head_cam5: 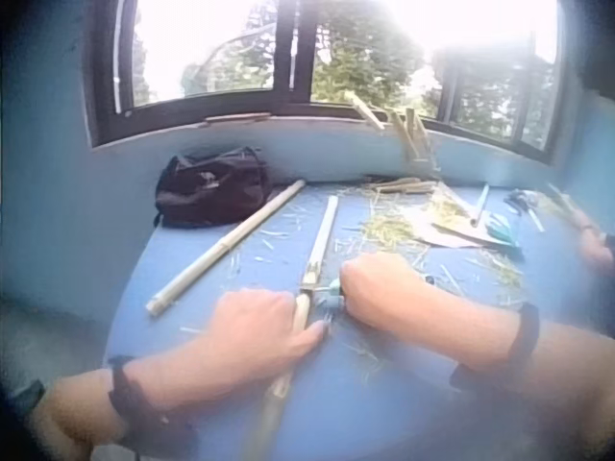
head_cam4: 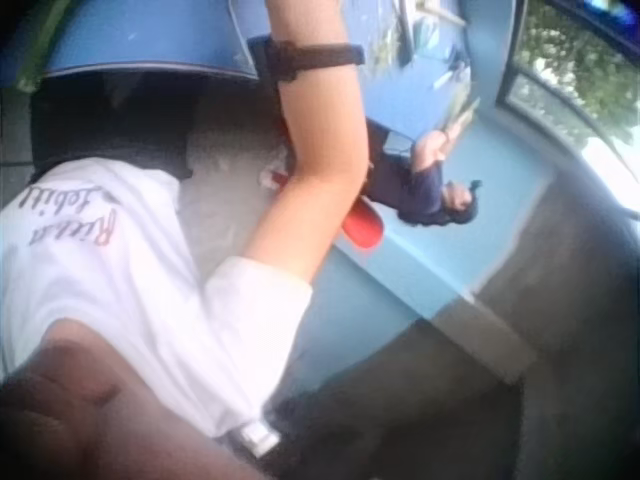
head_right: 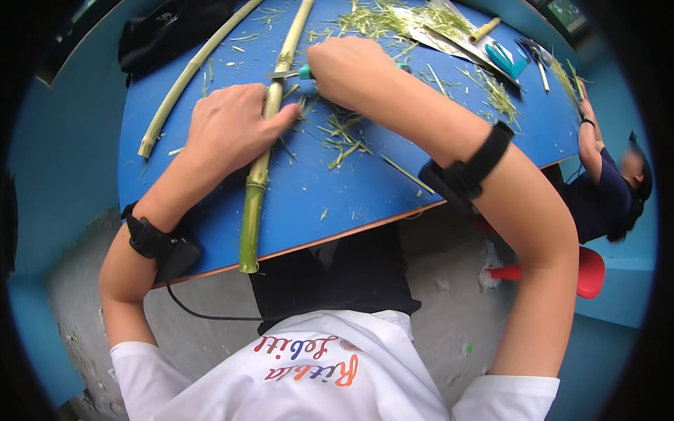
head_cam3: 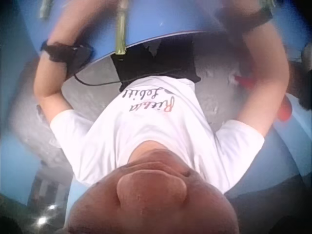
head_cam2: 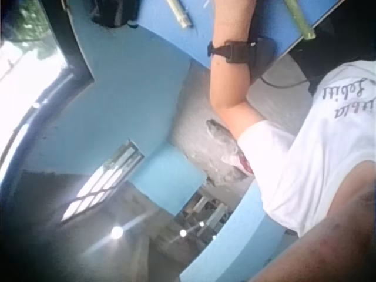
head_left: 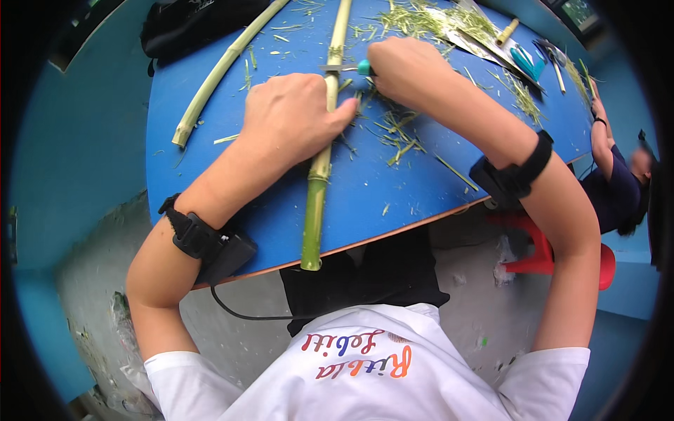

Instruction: The person scrapes a bamboo pole with a utility knife while holding it on a table.

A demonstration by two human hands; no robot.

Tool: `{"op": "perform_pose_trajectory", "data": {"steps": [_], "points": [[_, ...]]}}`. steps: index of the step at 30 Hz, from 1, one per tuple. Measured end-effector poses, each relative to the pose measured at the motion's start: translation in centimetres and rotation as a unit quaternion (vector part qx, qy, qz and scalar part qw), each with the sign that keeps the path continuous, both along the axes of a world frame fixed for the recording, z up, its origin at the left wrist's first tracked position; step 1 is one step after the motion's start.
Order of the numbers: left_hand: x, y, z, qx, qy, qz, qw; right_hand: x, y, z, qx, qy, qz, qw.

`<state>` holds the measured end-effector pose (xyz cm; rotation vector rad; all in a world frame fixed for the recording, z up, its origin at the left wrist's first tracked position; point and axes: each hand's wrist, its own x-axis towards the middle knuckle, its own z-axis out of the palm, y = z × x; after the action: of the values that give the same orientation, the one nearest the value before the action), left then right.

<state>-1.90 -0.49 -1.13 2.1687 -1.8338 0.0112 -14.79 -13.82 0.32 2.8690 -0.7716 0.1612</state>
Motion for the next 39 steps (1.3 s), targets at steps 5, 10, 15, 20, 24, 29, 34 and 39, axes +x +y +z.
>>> {"op": "perform_pose_trajectory", "data": {"steps": [5,10,15,20,24,29,34,39], "points": [[0.0,0.8,0.5,0.037,0.01,-0.02,0.999,-0.9,-1.7,-0.1,0.026,0.004,-0.036,0.999],[-0.2,0.8,0.4,0.026,0.034,-0.034,0.999,-0.8,-0.9,-0.3,0.033,0.006,-0.016,0.999],[-0.5,0.9,-0.1,0.028,0.028,-0.04,0.998,0.0,-0.1,-0.7,0.043,0.0,-0.009,0.999],[-0.3,1.2,-0.5,-0.008,0.011,-0.038,0.999,1.5,-3.6,-1.1,-0.008,-0.028,0.008,1.0],[-0.3,0.6,-0.6,-0.018,0.006,-0.037,0.999,1.4,-6.0,0.1,-0.105,-0.02,-0.055,0.993],[-0.6,-0.6,-0.3,-0.027,-0.011,-0.041,0.999,1.0,-9.3,-0.4,-0.136,-0.058,-0.011,0.989],[0.2,-0.6,0.0,0.027,0.004,-0.009,1.0,1.7,-2.5,-2.5,-0.038,-0.08,-0.011,0.996],[0.3,-0.2,-0.6,-0.008,-0.004,-0.02,1.0,0.1,-1.1,-1.6,0.005,-0.061,-0.019,0.998]]}}
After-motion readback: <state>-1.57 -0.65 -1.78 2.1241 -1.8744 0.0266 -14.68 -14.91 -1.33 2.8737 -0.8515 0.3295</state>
